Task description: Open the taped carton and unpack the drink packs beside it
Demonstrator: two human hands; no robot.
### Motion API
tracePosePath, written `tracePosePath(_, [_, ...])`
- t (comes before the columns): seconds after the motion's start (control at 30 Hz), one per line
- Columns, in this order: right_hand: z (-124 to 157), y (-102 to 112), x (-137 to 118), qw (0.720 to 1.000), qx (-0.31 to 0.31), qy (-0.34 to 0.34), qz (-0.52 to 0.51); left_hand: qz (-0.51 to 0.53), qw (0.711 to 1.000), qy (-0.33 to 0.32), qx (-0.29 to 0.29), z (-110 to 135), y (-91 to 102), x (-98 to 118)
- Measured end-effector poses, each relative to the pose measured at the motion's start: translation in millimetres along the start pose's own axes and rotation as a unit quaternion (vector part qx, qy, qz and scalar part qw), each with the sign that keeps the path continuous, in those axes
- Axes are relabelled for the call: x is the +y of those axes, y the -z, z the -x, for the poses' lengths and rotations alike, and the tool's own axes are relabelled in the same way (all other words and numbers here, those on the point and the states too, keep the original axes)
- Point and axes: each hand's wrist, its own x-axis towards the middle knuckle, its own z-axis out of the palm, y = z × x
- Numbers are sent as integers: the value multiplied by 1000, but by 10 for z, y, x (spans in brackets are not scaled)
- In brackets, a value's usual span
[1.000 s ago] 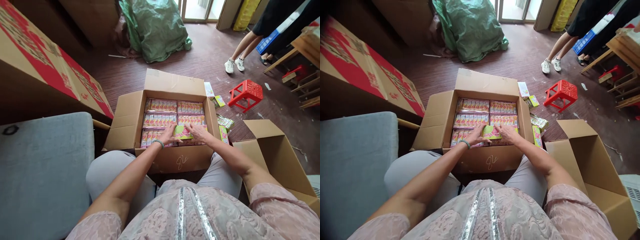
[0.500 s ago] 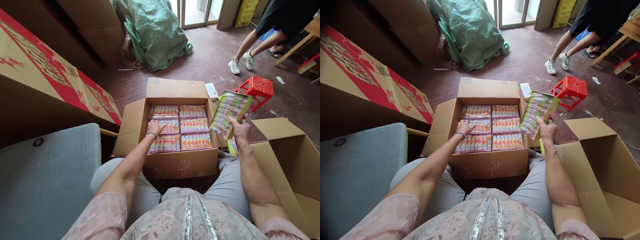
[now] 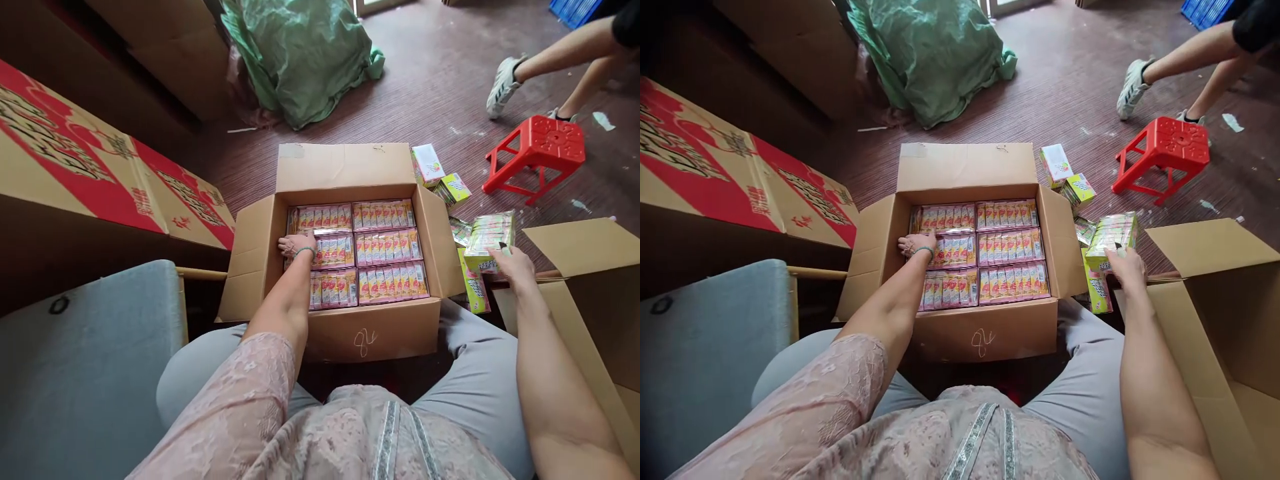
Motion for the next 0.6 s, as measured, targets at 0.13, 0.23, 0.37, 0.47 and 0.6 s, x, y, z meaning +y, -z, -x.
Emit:
tracePosePath(0.13, [222,175,-289,1000,-2,12,17,4,998,46,32,-52,-43,111])
tracePosePath(0.23, [367,258,-454,998,6,59,10,5,997,61,48,-76,-59,133])
tracePosePath(0.37, [476,294,-570,995,21,101,-3,7,996,68,65,-47,-96,111])
tracePosePath(0.47, [518,289,-622,991,36,130,-21,3,997,7,74,139,-187,142])
tracePosePath(0.6, [551,295,-686,986,48,154,-42,-44,941,-336,-15,672,-424,373])
